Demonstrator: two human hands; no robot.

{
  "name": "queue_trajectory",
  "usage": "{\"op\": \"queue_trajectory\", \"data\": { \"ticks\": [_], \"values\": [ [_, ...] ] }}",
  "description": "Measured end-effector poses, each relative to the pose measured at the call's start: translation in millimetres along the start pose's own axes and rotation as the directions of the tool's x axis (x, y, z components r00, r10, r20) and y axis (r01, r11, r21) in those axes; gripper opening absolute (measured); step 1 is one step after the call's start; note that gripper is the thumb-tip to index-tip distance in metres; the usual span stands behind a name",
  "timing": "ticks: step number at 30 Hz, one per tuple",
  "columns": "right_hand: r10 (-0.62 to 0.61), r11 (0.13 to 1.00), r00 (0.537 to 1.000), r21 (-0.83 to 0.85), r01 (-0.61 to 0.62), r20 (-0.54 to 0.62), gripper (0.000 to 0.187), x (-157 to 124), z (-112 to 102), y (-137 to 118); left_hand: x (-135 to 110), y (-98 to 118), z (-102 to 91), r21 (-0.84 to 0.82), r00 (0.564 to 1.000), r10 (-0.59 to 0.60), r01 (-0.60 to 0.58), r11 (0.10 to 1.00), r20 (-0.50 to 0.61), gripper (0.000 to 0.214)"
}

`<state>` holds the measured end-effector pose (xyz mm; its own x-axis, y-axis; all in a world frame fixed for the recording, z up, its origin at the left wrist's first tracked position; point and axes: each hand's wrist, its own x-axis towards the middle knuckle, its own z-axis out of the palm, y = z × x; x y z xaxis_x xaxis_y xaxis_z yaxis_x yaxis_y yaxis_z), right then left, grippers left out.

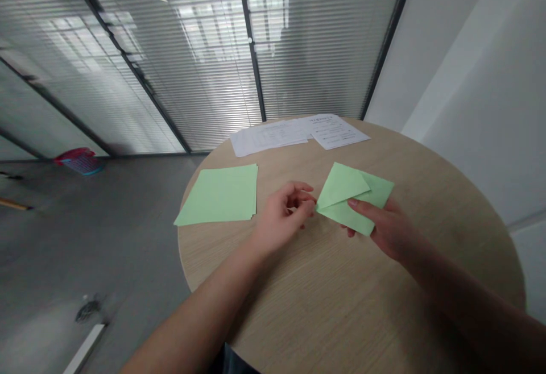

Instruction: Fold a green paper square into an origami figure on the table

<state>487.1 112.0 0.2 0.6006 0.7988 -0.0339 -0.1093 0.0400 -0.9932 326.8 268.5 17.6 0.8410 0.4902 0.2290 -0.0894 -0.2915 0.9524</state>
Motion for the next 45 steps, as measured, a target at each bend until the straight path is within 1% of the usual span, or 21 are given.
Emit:
{"op": "queue_trajectory", "data": {
  "ticks": [2,4,6,8,9,11,13,14,16,17,19,21,23,25,29,32,35,37,39,42,45],
  "values": [
    [0.075,0.994,0.991,-0.083,-0.066,0.115,0.032,2,-6,-4,2,-4,1.2,-0.193,0.99,-0.089,0.108,0.975,0.106,0.052],
    [0.153,0.979,0.952,-0.174,-0.108,0.267,0.031,5,-12,-8,3,-8,3.2,-0.207,0.982,-0.102,0.134,0.969,0.159,0.069],
    [0.191,0.964,0.902,-0.246,-0.099,0.387,0.031,9,-17,-9,2,-11,4.8,-0.077,0.992,-0.061,0.07,0.995,0.113,0.077],
    [0.193,0.946,0.881,-0.32,-0.051,0.432,0.033,14,-21,-8,0,-12,4.7,0.151,0.998,0.003,-0.012,0.988,0.06,0.076],
    [0.185,0.933,0.883,-0.361,-0.02,0.431,0.037,17,-22,-7,-1,-12,4.0,0.282,0.998,0.041,-0.054,0.958,0.052,0.071],
    [0.151,0.902,0.895,-0.429,0.05,0.421,0.048,22,-22,-3,-4,-9,1.8,0.522,0.986,0.142,-0.167,0.836,0.087,0.052],
    [0.098,0.887,0.889,-0.444,0.125,0.446,0.062,27,-20,0,-9,-7,-0.1,0.668,0.944,0.26,-0.329,0.668,0.205,0.029],
    [0.066,0.888,0.885,-0.433,0.159,0.46,0.068,30,-19,1,-11,-7,-0.4,0.687,0.91,0.295,-0.414,0.597,0.292,0.021],
    [-0.019,0.88,0.899,-0.42,0.223,0.438,0.072,35,-19,2,-16,-10,0.3,0.658,0.834,0.317,-0.551,0.513,0.451,0.02],
    [-0.071,0.864,0.919,-0.436,0.251,0.387,0.067,37,-21,2,-17,-12,1.3,0.636,0.805,0.317,-0.591,0.496,0.501,0.022],
    [-0.17,0.807,0.955,-0.521,0.276,0.242,0.049,38,-26,-1,-17,-18,3.7,0.61,0.781,0.314,-0.62,0.494,0.54,0.026],
    [-0.199,0.735,0.968,-0.631,0.249,0.15,0.031,35,-35,-7,-15,-24,5.4,0.589,0.776,0.289,-0.619,0.52,0.561,0.03],
    [-0.137,0.671,0.977,-0.71,0.212,0.162,0.021,27,-44,-13,-12,-27,5.7,0.566,0.772,0.246,-0.607,0.558,0.586,0.029],
    [-0.047,0.611,0.974,-0.765,0.204,0.222,0.019,17,-48,-17,-10,-28,4.9,0.554,0.779,0.214,-0.582,0.596,0.589,0.022],
    [0.125,0.522,0.933,-0.822,0.226,0.336,0.022,-2,-45,-20,-12,-23,2.2,0.555,0.846,0.233,-0.499,0.666,0.48,0.006],
    [0.188,0.543,0.902,-0.806,0.234,0.389,0.027,-6,-35,-17,-14,-18,1.1,0.556,0.904,0.286,-0.421,0.717,0.317,0.004],
    [0.182,0.672,0.894,-0.716,0.19,0.409,0.031,-2,-24,-9,-14,-14,1.7,0.545,0.932,0.325,-0.359,0.757,0.162,0.005],
    [0.141,0.819,0.889,-0.555,0.142,0.436,0.029,1,-17,-2,-15,-13,2.9,0.544,0.928,0.357,-0.355,0.761,0.106,0.005],
    [0.088,0.911,0.901,-0.399,0.1,0.425,0.03,5,-9,4,-15,-12,4.2,0.55,0.918,0.389,-0.364,0.752,0.075,0.005],
    [0.027,0.961,0.936,-0.268,0.073,0.351,0.03,8,2,4,-17,-10,4.6,0.582,0.908,0.415,-0.368,0.726,0.057,0.005],
    [-0.057,0.973,0.952,-0.196,0.12,0.3,0.026,8,12,-4,-22,-5,2.9,0.622,0.889,0.455,-0.384,0.682,0.051,0.007]
  ]
}}
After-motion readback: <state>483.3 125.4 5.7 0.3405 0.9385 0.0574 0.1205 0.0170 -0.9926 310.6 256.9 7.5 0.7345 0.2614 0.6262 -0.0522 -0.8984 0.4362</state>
